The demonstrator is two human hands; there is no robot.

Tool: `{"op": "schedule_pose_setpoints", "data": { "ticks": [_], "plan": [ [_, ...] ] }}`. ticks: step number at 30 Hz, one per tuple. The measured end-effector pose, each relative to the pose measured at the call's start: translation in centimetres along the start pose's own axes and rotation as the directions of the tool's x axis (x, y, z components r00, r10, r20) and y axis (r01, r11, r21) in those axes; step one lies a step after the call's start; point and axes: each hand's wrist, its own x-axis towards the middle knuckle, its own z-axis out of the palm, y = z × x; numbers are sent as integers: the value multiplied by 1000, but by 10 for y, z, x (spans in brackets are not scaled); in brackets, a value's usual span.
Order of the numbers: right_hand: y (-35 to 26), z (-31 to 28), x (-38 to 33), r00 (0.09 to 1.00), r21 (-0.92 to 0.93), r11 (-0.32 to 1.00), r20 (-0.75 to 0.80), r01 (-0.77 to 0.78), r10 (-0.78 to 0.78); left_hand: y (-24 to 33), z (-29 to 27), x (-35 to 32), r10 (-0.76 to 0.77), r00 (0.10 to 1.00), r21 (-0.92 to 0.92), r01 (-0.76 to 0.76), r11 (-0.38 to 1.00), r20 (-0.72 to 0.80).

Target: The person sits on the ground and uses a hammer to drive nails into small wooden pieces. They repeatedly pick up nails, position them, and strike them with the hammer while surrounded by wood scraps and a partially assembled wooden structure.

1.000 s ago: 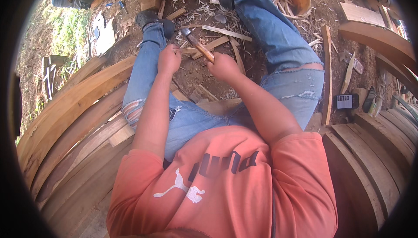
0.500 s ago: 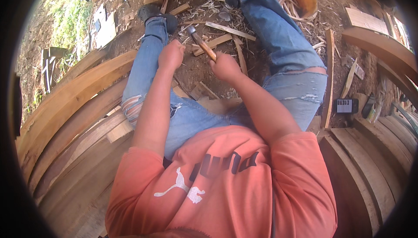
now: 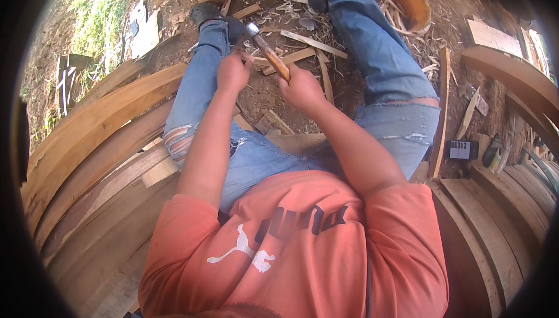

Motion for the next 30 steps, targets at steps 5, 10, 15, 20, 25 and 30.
{"op": "schedule_pose_setpoints", "data": {
  "ticks": [5,10,15,20,25,30],
  "plan": [
    [22,18,6,997,-149,988,57,-34,43,-4,4,2,-3,1000,12,4,1000,-24],
    [23,15,10,995,-36,996,49,-87,88,-6,4,-2,1,999,-8,-2,1000,-54],
    [21,21,9,994,138,986,68,-94,85,-8,5,-2,33,998,-25,-34,999,-49],
    [25,22,13,999,8,999,31,-34,33,-9,3,-1,8,999,-19,-9,1000,-43],
    [0,9,-2,999,-39,999,42,-1,2,-7,9,1,9,1000,181,-7,984,-10],
    [18,21,3,999,-126,992,46,-7,13,1,5,-2,-45,996,244,27,969,71]
  ]
}}
